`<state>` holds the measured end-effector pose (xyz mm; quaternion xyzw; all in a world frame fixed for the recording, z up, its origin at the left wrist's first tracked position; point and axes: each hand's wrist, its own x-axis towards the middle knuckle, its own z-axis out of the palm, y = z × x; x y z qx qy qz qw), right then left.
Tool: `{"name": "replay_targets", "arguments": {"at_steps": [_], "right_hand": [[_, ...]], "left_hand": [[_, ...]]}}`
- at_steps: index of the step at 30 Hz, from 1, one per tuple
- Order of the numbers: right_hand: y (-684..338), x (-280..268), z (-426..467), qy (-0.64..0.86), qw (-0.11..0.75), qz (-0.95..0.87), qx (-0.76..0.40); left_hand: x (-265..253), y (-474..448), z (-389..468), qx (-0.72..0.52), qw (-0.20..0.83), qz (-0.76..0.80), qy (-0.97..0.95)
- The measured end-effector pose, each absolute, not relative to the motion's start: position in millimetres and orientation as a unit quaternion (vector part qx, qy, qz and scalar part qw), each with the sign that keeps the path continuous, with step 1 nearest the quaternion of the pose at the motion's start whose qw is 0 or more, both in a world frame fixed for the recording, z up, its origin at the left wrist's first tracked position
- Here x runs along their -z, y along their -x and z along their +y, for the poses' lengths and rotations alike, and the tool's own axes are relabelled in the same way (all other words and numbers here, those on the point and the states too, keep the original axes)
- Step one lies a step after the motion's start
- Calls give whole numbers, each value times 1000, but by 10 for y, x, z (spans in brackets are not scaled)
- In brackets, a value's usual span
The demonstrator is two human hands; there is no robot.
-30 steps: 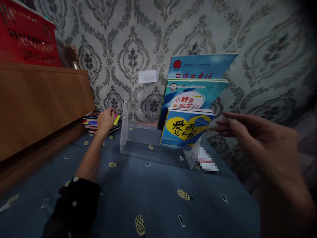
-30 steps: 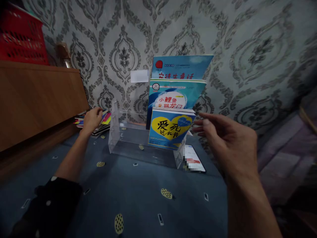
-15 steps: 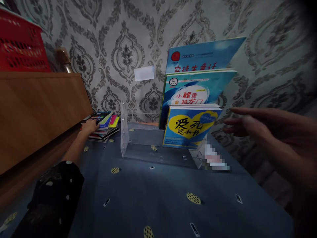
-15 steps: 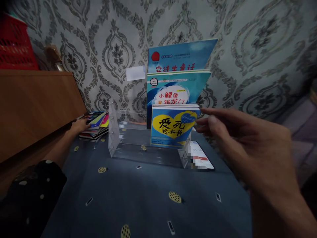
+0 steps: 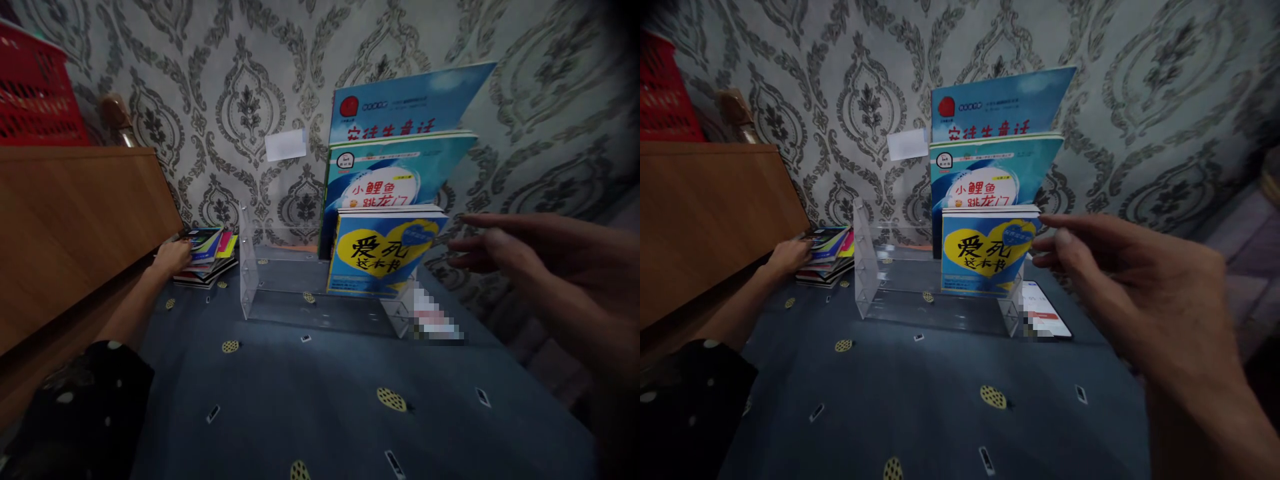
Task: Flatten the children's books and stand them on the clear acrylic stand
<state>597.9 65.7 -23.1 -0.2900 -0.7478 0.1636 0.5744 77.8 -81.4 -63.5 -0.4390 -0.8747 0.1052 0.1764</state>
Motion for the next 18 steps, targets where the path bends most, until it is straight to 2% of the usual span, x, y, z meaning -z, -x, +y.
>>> {"name": "replay_targets", "arguments": {"at_steps": [7, 18], "right_hand": [[-6017, 207, 627, 300, 561, -753, -169], [-5994, 52, 283, 301, 555, -761, -153]], "left_hand": [[895, -1100, -1091, -79, 218, -835, 498], [1051, -1335, -1222, -67, 203, -852, 479]]}}
